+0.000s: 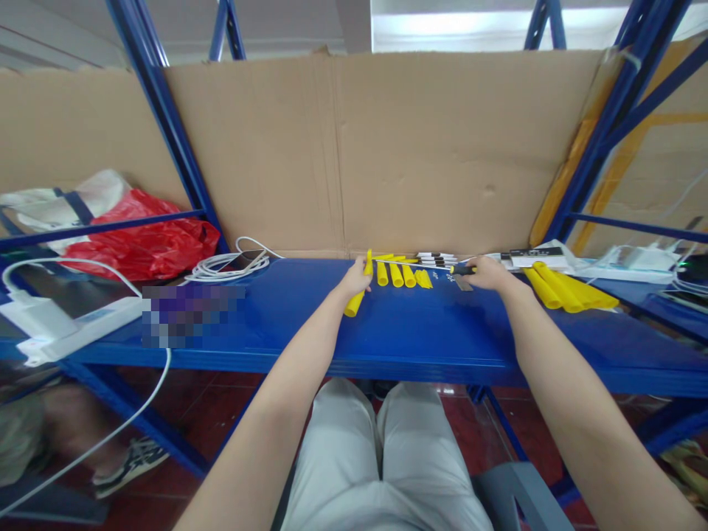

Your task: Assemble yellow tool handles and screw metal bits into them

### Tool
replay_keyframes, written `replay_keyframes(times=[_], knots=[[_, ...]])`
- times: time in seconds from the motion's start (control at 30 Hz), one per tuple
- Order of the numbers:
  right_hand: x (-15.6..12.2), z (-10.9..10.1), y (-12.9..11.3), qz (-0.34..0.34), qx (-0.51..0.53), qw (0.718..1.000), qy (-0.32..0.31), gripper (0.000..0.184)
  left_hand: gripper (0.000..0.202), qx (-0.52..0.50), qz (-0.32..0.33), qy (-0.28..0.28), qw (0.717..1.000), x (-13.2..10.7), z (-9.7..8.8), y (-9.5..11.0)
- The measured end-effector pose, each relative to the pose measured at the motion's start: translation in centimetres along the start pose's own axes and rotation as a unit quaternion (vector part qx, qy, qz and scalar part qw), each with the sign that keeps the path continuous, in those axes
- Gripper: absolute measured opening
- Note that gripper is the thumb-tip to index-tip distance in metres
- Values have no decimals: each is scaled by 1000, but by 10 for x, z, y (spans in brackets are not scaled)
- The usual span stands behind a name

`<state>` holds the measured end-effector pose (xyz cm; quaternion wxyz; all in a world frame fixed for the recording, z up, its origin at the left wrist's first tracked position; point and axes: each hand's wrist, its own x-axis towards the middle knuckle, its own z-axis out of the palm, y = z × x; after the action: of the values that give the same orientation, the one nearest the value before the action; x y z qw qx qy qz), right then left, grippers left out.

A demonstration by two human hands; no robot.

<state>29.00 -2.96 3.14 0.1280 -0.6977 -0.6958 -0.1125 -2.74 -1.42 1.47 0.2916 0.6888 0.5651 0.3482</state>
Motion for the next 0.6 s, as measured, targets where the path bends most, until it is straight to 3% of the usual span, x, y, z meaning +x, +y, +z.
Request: replay_keyframes(times=[0.2,0.6], knots=[[1,2,4,9,-16,997,76,32,53,2,-1,-1,1000,0,0,0],[1,0,6,-16,7,998,66,21,56,14,13,31,999,6,-1,-4]])
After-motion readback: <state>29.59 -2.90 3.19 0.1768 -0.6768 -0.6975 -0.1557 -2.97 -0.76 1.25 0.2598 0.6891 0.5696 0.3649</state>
